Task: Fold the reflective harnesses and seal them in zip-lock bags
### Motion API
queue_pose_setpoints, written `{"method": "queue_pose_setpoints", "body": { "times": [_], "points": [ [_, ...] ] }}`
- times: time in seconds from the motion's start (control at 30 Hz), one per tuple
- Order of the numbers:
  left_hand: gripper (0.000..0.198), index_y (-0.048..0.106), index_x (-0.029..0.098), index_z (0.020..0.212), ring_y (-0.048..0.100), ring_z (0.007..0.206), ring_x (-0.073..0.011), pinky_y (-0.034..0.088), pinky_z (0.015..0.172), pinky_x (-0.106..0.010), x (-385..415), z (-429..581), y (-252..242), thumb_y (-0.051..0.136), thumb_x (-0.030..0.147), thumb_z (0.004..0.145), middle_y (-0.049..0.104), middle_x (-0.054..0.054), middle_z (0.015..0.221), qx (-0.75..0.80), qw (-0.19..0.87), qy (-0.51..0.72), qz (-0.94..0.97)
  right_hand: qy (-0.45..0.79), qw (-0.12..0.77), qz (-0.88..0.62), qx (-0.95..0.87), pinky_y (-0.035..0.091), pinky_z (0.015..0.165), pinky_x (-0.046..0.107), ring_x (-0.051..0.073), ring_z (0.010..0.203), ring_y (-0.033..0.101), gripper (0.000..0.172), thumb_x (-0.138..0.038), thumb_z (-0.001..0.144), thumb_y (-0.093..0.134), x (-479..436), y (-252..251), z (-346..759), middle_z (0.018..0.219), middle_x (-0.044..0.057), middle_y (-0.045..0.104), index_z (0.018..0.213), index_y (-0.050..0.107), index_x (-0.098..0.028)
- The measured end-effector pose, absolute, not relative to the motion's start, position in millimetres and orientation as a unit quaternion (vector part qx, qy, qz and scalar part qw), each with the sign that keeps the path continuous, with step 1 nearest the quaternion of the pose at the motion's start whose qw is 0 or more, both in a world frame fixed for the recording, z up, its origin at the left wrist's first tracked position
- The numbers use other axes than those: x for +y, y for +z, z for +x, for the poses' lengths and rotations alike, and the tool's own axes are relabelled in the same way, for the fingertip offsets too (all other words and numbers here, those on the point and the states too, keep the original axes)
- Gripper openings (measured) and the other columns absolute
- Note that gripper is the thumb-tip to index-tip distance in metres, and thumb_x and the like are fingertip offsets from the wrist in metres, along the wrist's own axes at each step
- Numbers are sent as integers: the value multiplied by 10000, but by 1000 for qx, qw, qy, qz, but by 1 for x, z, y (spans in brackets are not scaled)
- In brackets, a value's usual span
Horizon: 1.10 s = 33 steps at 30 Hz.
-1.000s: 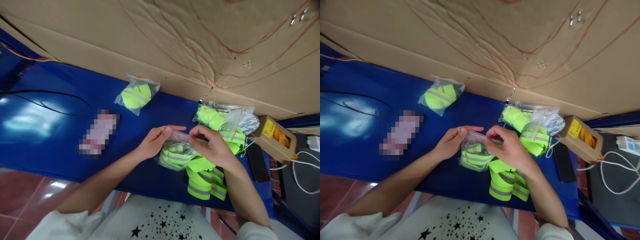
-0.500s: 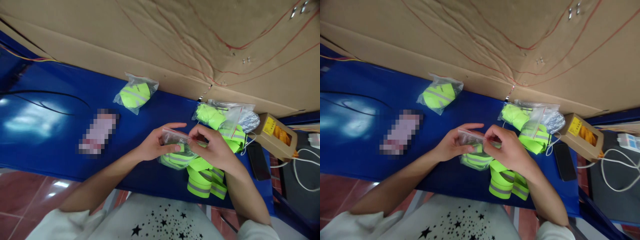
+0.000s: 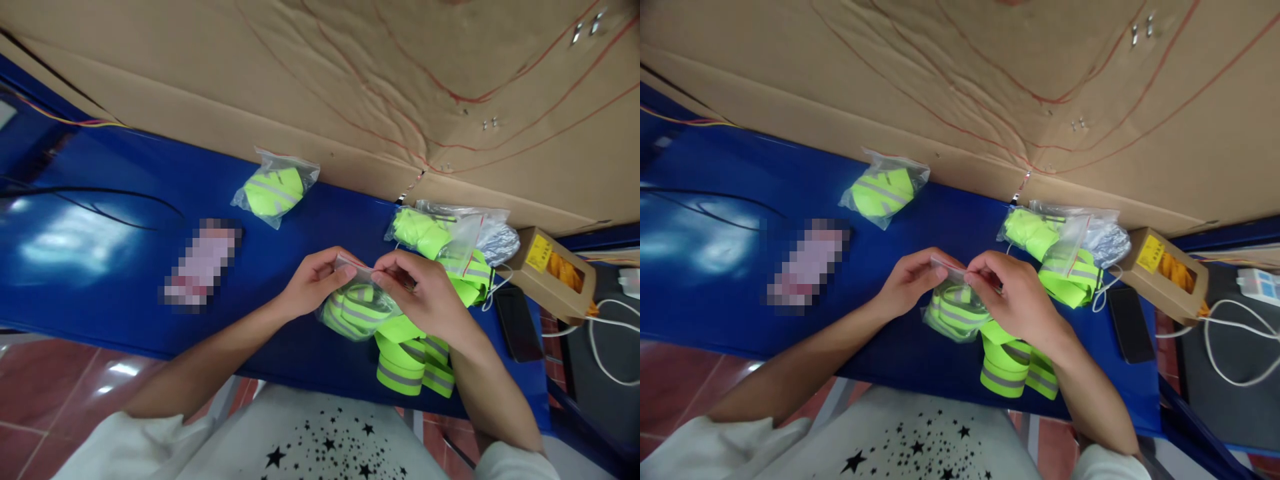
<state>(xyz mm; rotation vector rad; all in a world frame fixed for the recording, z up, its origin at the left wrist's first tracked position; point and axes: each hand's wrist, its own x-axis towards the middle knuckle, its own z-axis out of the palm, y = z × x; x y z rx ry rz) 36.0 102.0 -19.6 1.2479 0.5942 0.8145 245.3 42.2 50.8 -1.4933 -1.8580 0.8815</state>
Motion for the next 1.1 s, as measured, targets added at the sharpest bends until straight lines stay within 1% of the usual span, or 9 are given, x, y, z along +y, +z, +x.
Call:
{"method": "queue_pose_setpoints", "body": {
  "times": [0.23, 0.4, 0.53, 0.7, 0.8, 0.87, 0.93, 1.0, 1.1],
  "points": [
    [253, 763, 172, 987, 705, 804, -152, 545, 711, -230, 95, 36, -20, 669, 406, 997, 776, -60, 917, 283, 643, 373, 606, 317, 247, -569, -717, 359, 585, 237, 89, 570, 489, 210, -430, 1026, 641, 41, 48, 241, 667, -62, 566, 1054, 665, -224],
    [246, 749, 175, 1001, 690, 780, -134, 524, 702, -216, 94, 33, -21, 617, 380, 1030, 767, -51, 913, 264, 604, 361, 659, 324, 267, -544, -727, 295, 527, 230, 71, 498, 394, 166, -360, 1069, 566, 38, 42, 236, 607, -84, 483, 1015, 643, -223],
    [341, 726, 161, 999, 673, 752, -126, 504, 692, -214, 91, 31, -18, 477, 375, 1091, 746, -44, 871, 257, 555, 369, 700, 350, 258, -541, -720, 260, 498, 229, 66, 474, 361, 199, -396, 1070, 555, 36, 45, 235, 571, -100, 410, 1026, 634, -219],
    [353, 697, 160, 953, 661, 759, -123, 498, 712, -223, 87, 30, -15, 438, 346, 1106, 723, -45, 866, 251, 528, 398, 707, 357, 276, -539, -711, 279, 520, 229, 67, 513, 369, 247, -415, 1066, 555, 32, 46, 232, 616, -77, 450, 1000, 683, -214],
    [381, 642, 187, 1244, 709, 942, -184, 542, 832, -280, 88, 31, -17, 511, 497, 1067, 737, -93, 1067, 227, 573, 385, 687, 356, 358, -548, -668, 251, 489, 237, 76, 493, 311, 240, -420, 1027, 622, 32, 45, 231, 567, -87, 375, 942, 700, -209],
    [762, 411, 238, 1513, 682, 1184, -263, 545, 995, -368, 88, 33, -20, 733, 583, 914, 666, -146, 1320, 196, 597, 372, 683, 343, 420, -555, -631, 240, 475, 239, 79, 481, 283, 253, -429, 1002, 657, 32, 49, 233, 543, -92, 342, 894, 691, -202],
    [1071, 254, 277, 1570, 588, 1361, -318, 496, 1120, -451, 87, 37, -22, 908, 522, 756, 545, -179, 1486, 192, 582, 366, 700, 336, 450, -565, -605, 271, 475, 235, 84, 484, 341, 279, -443, 1012, 632, 32, 58, 238, 561, -72, 428, 896, 695, -197],
    [988, 300, 271, 1501, 564, 1395, -318, 481, 1149, -478, 88, 38, -25, 927, 430, 753, 523, -181, 1499, 224, 554, 365, 713, 327, 437, -576, -609, 338, 494, 235, 104, 524, 466, 288, -450, 1034, 586, 30, 68, 248, 636, -33, 563, 984, 723, -202],
    [824, 311, 246, 1414, 672, 1246, -294, 556, 1050, -473, 103, 32, -23, 862, 420, 826, 628, -152, 1345, 301, 548, 362, 691, 255, 423, -613, -617, 461, 591, 254, 146, 649, 618, 265, -433, 1035, 592, 18, 76, 272, 758, 7, 681, 1126, 732, -227]
  ]
}}
